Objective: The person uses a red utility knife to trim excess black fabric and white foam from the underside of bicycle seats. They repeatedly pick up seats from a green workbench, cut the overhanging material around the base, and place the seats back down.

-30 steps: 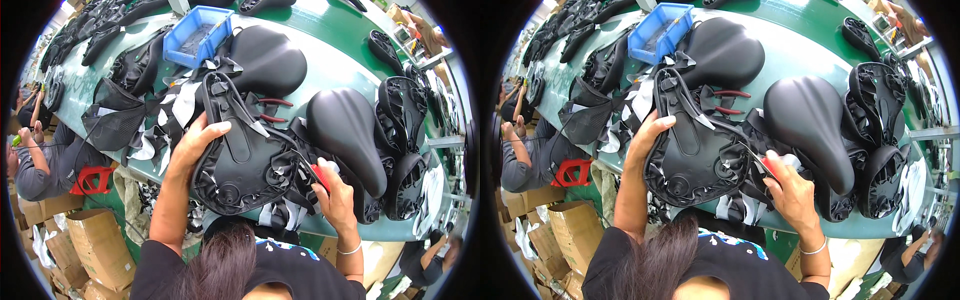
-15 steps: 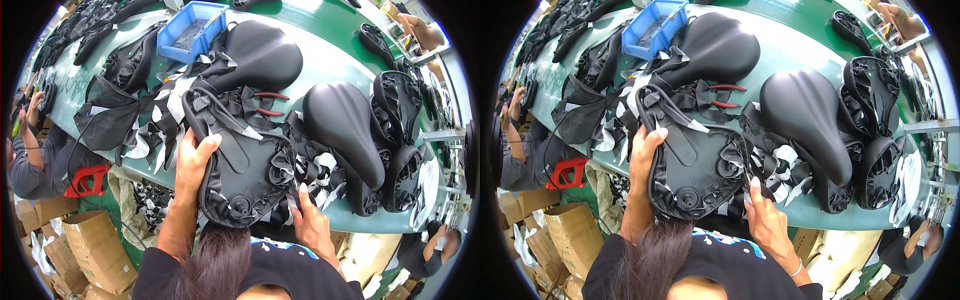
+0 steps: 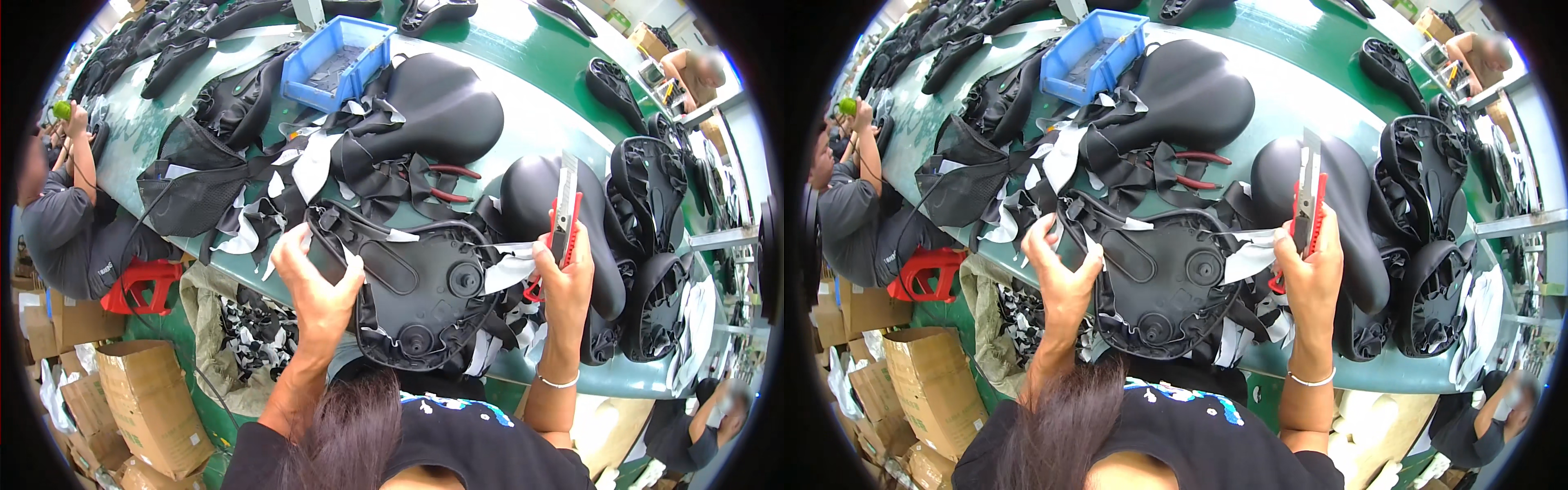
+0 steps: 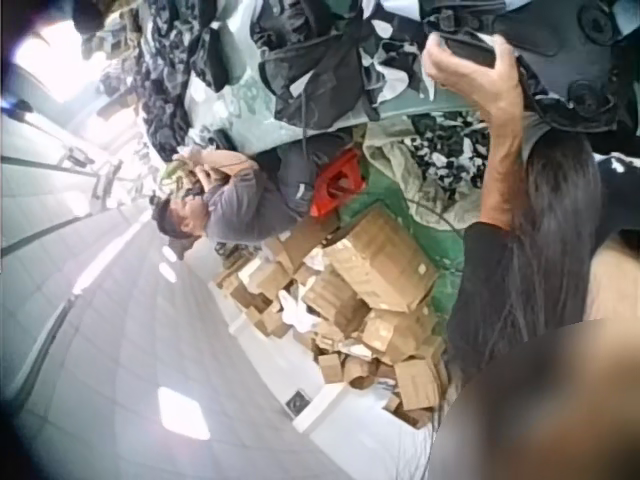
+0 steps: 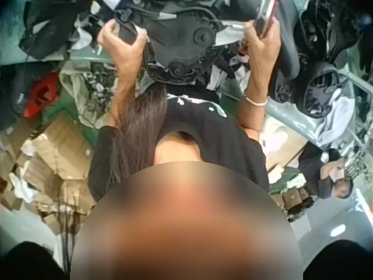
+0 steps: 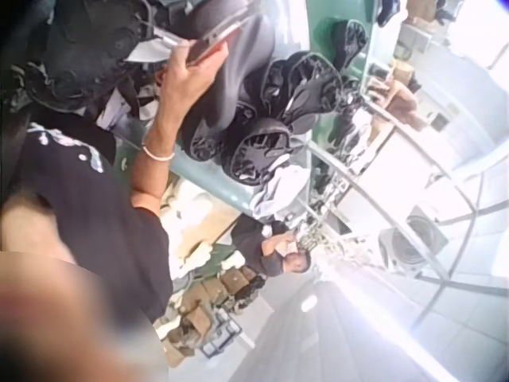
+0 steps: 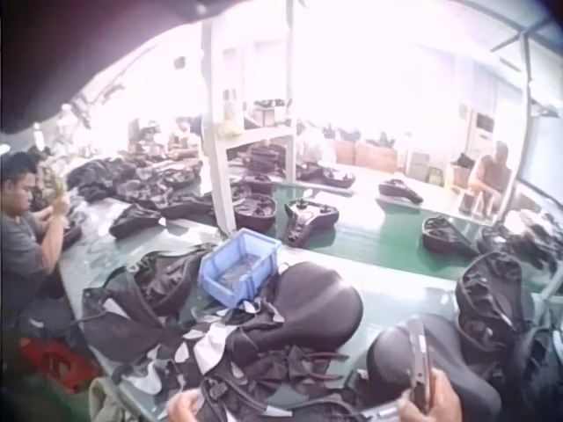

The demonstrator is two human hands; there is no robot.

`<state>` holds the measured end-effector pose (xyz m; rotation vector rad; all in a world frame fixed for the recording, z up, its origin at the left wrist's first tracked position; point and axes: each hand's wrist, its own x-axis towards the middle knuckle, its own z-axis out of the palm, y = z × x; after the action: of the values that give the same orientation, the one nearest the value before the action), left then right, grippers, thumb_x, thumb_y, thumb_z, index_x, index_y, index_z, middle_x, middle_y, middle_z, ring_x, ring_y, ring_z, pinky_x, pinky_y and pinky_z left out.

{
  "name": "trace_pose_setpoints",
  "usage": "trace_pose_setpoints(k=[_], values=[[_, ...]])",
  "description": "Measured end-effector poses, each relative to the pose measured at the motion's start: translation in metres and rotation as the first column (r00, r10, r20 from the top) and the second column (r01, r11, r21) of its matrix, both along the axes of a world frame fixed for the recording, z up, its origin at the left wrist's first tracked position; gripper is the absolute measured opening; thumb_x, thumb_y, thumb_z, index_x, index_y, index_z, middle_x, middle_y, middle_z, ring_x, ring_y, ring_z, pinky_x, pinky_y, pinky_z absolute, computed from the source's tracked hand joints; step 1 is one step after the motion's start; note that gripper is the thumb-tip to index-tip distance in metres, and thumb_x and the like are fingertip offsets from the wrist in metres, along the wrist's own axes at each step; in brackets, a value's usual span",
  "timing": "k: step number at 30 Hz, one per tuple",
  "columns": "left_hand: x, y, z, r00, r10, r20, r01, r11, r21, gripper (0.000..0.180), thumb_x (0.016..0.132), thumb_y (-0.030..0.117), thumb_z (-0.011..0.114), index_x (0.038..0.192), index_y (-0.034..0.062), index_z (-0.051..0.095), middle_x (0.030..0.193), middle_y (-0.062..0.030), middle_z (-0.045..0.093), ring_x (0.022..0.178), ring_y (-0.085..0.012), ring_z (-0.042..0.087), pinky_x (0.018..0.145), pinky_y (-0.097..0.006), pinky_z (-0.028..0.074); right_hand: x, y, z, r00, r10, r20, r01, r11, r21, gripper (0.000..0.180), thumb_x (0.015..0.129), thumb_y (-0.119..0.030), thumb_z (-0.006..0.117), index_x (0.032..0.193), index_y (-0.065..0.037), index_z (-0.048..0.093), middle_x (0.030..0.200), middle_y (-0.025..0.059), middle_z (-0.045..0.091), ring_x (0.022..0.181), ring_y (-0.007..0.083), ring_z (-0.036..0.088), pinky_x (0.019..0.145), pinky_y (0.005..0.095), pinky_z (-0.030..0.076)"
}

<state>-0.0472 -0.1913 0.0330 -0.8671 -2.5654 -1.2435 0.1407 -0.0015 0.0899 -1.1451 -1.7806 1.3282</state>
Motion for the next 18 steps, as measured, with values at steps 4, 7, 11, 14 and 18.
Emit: trace_pose_setpoints(k=[4,7,11,14,18], values=[[0.011,0.057,0.042,0.744,-0.661,-0.100,0.647,0.750,-0.141,0.040,0.070,0.027,0.074,0.101,0.0079,0.059,0.093,-0.0084,0.057,0.095,-0.0275,0.052,0.081,-0.041,0.038,-0.016,-0.022,0.010,0.969,0.240,-0.066,-0.242,0.970,-0.031,0.041,0.081,-0.003,0.065,0.120,-0.003,0.051,0.082,0.0031,0.058,0.068,0.0085,0.055,0.062,0.0225,0.047],[0.016,0.089,0.034,0.557,-0.825,-0.097,0.789,0.561,-0.249,0.021,0.074,0.023,0.071,0.084,0.0083,0.060,0.083,-0.0052,0.058,0.084,-0.0242,0.051,0.072,-0.039,0.036,-0.012,-0.028,0.013,0.910,0.403,0.098,-0.412,0.849,0.331,0.050,0.080,-0.006,0.071,0.125,-0.001,0.050,0.089,0.0105,0.062,0.071,0.0231,0.061,0.067,0.0278,0.050],[0.004,0.087,0.020,0.461,-0.884,-0.075,0.884,0.464,-0.045,0.028,0.074,0.018,0.074,0.057,0.0096,0.053,0.058,-0.0033,0.048,0.063,-0.0204,0.043,0.066,-0.035,0.030,0.043,-0.005,0.002,0.839,0.357,0.410,-0.528,0.715,0.457,0.058,0.079,-0.007,0.071,0.132,-0.005,0.049,0.089,0.0102,0.063,0.070,0.0264,0.063,0.061,0.0322,0.051],[0.002,0.087,0.025,0.410,-0.912,0.010,0.911,0.409,-0.051,0.033,0.074,0.025,0.073,0.052,0.0117,0.052,0.055,-0.0033,0.049,0.059,-0.0206,0.045,0.067,-0.035,0.031,0.041,0.006,0.013,0.623,0.396,0.675,-0.761,0.509,0.403,0.057,0.081,-0.014,0.069,0.135,-0.013,0.049,0.076,0.0068,0.058,0.061,0.0210,0.061,0.051,0.0301,0.047],[-0.003,0.088,0.032,0.462,-0.874,0.153,0.874,0.478,0.091,0.032,0.075,0.019,0.076,0.054,0.0088,0.054,0.053,-0.0019,0.047,0.056,-0.0175,0.040,0.067,-0.035,0.030,0.028,-0.001,0.019,0.539,0.288,0.791,-0.806,0.448,0.387,0.063,0.082,-0.019,0.069,0.140,-0.019,0.045,0.067,0.0050,0.049,0.051,0.0197,0.056,0.045,0.0319,0.043]])
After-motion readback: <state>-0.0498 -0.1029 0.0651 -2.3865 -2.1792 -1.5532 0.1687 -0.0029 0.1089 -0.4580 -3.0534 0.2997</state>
